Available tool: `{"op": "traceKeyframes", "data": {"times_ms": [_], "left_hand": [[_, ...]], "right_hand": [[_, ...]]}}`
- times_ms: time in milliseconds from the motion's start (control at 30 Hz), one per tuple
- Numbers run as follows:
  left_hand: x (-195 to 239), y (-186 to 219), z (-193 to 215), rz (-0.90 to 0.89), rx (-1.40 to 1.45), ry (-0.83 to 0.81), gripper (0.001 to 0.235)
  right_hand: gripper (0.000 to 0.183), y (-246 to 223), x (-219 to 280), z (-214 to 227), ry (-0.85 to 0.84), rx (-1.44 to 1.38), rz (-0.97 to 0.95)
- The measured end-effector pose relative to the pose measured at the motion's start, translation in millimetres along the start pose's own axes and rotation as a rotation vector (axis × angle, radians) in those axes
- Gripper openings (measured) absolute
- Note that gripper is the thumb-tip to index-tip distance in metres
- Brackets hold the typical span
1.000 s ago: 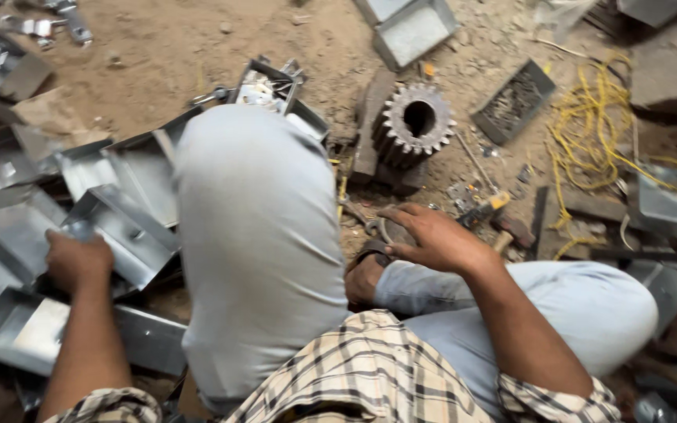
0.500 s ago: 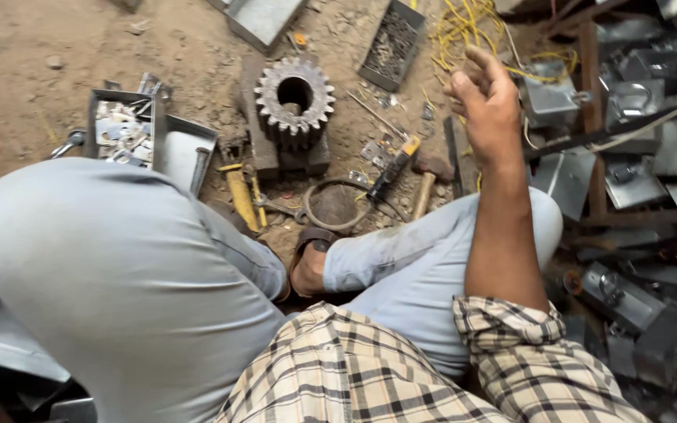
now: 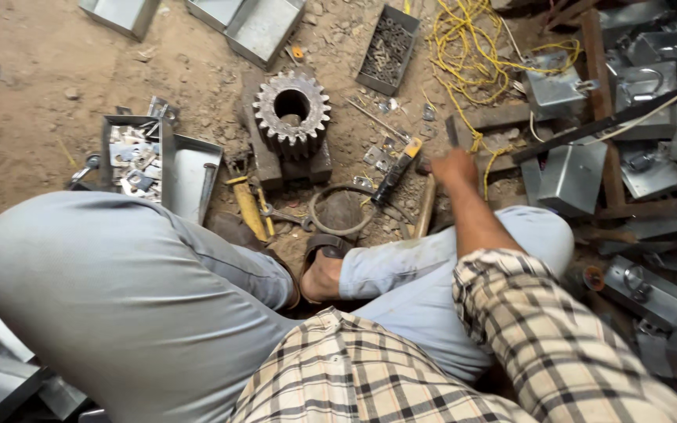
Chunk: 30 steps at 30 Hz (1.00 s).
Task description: The person welds metal components together and uses a hammer to shape a metal box on a workshop floor. They then use a wrench to tighten a bolt on a metal ring attachment.
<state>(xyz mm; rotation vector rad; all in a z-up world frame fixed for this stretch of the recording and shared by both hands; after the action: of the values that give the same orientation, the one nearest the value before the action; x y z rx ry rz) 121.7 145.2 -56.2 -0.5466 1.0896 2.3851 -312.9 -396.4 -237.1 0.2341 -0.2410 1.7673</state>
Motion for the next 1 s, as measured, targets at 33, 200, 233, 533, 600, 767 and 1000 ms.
{"op": "traceKeyframes", "data": {"times_ms": [33, 200, 233, 533, 600, 767, 1000], "left_hand": [[-7.8, 16.6, -3.8, -0.043, 0.043, -0.020, 0.011], [-90.6, 130.3, -42.6, -0.185, 0.174, -0.089, 0.014], [-91.1, 136.2, -60.9, -0.189, 0.185, -0.108, 0.015], [-29.0, 150.6, -198.5, -0.115, 0.340, -0.204, 0.014], [-19.9, 158.1, -208.1, -0.138, 0.307, -0.178, 0.005], [-12.1, 162.1, -212.7, -0.152, 0.305, -0.185, 0.013], [-19.1, 179.0, -194.3, -0.100, 0.236, -0.334, 0.054]], "right_hand": [[0.051, 9.5, 18.8, -11.9, -0.032, 0.110, -0.090], [0.059, 19.5, 27.2, -34.6, -0.248, 0.191, -0.218], [0.059, 26.1, 21.3, -42.8, -0.251, 0.189, -0.216], [0.110, 17.6, 11.3, -81.7, -0.209, -0.004, -0.318], [0.119, 22.5, 9.4, -81.1, -0.249, -0.100, -0.372], [0.085, 19.2, 5.9, -79.8, -0.262, -0.270, -0.391], [0.057, 19.0, 7.3, -64.3, 0.073, -0.453, -0.469]]}}
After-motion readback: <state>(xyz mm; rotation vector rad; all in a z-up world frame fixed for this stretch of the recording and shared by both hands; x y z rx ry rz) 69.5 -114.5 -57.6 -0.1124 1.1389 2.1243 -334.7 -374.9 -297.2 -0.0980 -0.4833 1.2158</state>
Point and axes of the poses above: each hand's wrist, its own x-axis away from the middle knuckle, its own z-axis out of the back of the hand, y = z × x, the point moved 1 cm from there along -x, towards the middle knuckle, and after that the axes turned 3 degrees about y, right-handed, at the moved point
